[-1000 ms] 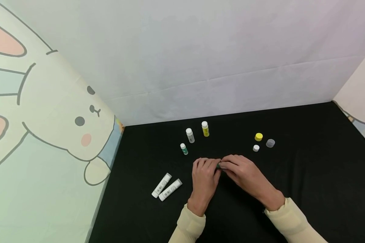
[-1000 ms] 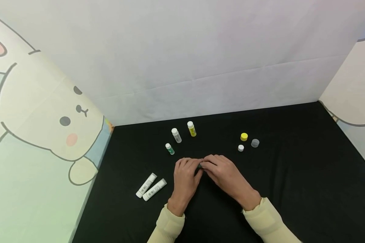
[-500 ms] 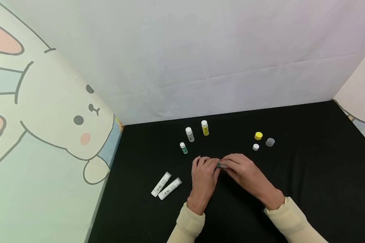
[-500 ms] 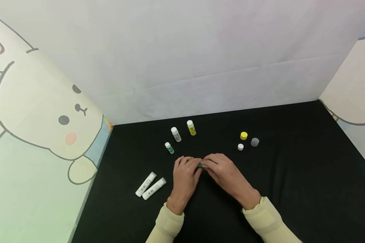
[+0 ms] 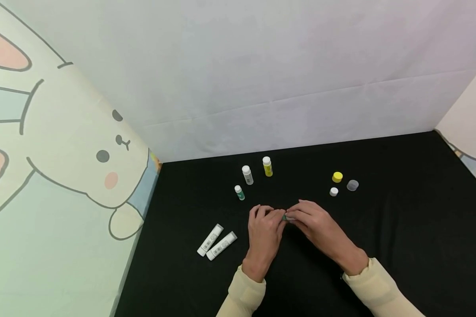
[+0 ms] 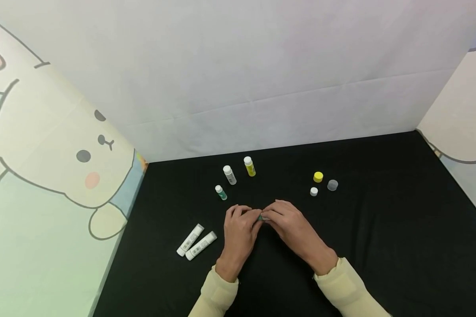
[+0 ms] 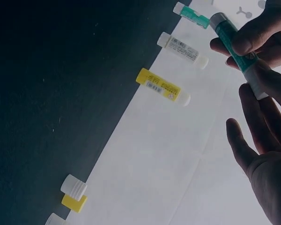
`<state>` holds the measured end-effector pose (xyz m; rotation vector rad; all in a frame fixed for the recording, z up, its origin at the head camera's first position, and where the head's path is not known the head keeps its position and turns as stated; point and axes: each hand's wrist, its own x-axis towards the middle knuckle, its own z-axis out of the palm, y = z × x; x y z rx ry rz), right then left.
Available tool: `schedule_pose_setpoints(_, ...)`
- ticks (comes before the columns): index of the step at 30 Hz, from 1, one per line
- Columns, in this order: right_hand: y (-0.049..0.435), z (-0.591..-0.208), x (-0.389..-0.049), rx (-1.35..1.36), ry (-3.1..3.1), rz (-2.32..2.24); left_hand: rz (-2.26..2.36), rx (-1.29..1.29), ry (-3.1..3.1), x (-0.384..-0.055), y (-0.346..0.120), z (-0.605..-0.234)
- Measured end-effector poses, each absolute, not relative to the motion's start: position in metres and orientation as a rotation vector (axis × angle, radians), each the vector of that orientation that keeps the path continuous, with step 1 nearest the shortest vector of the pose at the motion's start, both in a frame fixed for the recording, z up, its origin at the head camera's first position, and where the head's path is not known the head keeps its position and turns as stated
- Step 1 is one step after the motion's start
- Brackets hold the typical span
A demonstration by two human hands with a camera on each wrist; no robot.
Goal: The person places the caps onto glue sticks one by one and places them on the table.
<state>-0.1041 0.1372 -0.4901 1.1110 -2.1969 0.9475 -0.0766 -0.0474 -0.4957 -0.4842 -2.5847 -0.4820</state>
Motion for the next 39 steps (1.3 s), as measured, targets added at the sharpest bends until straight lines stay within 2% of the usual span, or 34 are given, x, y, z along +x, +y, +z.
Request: schedule_pose_setpoints(39,0.128,-0.487,-0.094,1.033,-2.252,1.149,-0.251,-0.516,-2.526,-0.065,-0.049,-0.492)
